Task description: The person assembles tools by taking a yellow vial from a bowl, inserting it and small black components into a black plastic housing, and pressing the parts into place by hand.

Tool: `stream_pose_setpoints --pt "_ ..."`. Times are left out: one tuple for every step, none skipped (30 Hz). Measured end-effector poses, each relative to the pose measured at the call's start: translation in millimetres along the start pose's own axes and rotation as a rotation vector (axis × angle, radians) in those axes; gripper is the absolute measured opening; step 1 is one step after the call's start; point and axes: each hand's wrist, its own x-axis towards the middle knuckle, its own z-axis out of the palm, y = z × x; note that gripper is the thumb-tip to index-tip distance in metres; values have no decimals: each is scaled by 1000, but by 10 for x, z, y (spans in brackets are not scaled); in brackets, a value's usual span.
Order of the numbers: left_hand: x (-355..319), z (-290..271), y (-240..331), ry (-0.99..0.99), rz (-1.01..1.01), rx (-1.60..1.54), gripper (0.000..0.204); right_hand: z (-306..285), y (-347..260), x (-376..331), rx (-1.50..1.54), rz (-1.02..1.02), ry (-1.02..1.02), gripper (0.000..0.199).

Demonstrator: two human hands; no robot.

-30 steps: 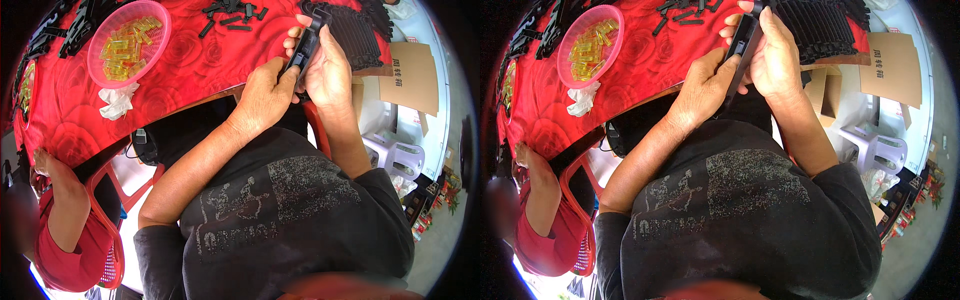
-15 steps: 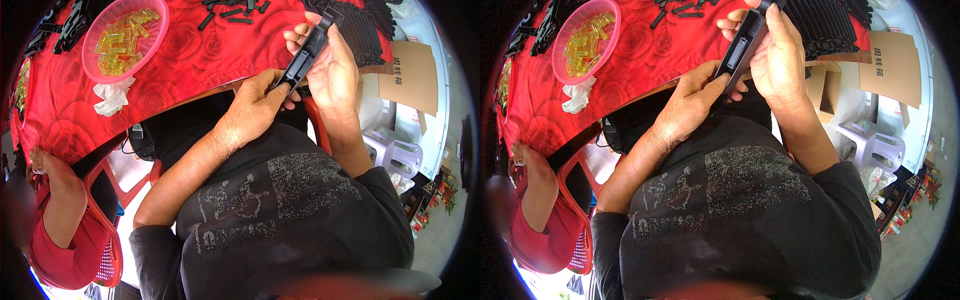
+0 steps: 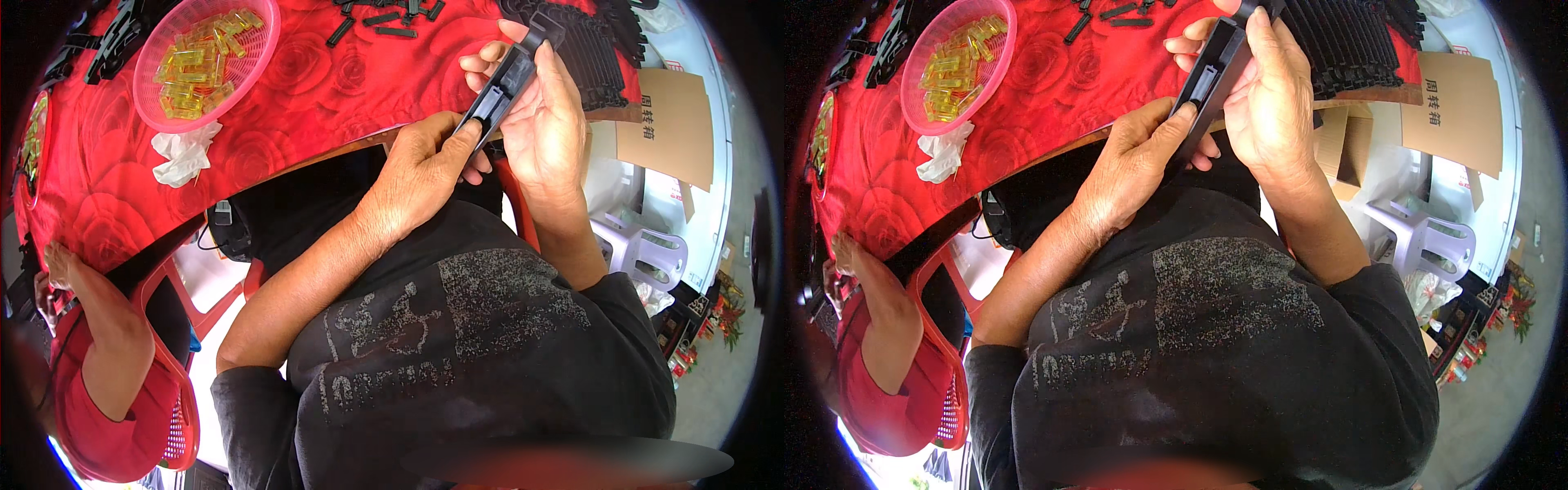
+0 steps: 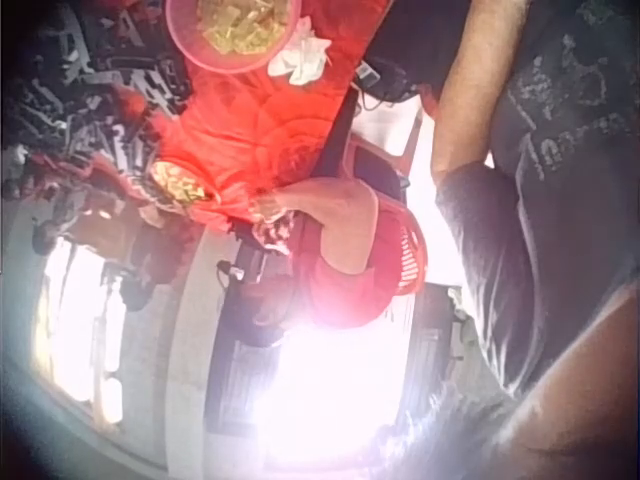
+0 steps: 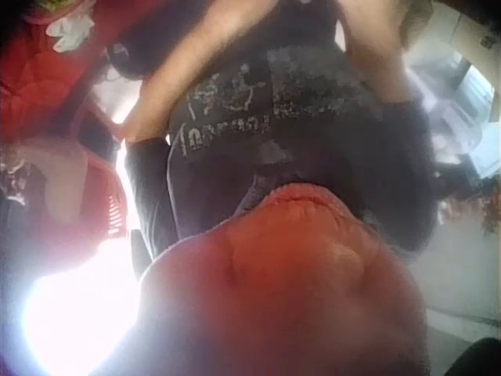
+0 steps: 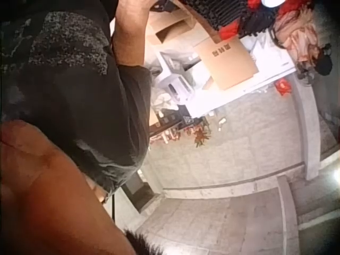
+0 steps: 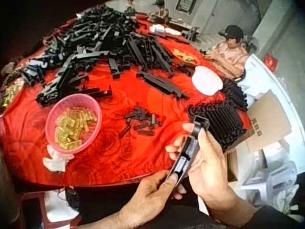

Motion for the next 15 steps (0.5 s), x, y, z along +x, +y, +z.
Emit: stream_pose_setpoints --pt "4 8 6 16 -14 5 34 9 0 -7 -1 -1 1 47" --pt "4 17 7 15 -14 5 34 27 3 -19 9 5 6 47" --pt "2 26 9 18 -5 -3 34 36 3 -26 18 10 11 47" --pt "-3 32 10 23 4 -11 33 33 2 -25 18 11 9 47" --pt "0 37 -1 25 5 -11 33 25 0 -22 11 5 -2 47" --pt "8 42 -21 23 10 -17 32 22 -1 -21 5 0 -12 47" --pt "17 43 -32 20 16 -23 32 34 -5 -24 5 -1 -13 47" --pt "20 42 -33 20 16 -23 32 56 -14 -33 3 -8 3 46" --pt "22 40 -33 18 18 -27 31 70 -20 -42 2 -15 19 46" --pt "25 41 -33 15 21 -31 30 72 -24 -46 1 -16 18 46" --pt "28 44 -44 15 21 -31 30 74 -28 -49 -13 -20 17 46" --pt "32 49 -65 14 30 -28 29 76 -32 -52 -28 -24 14 46" --pt "33 55 -70 14 37 -24 28 80 -36 -61 -28 -24 15 46" --pt "29 60 -64 15 37 -25 28 86 -39 -70 -10 -27 8 46" --pt "22 66 -47 29 37 -19 28 91 -39 -74 8 -29 2 46"
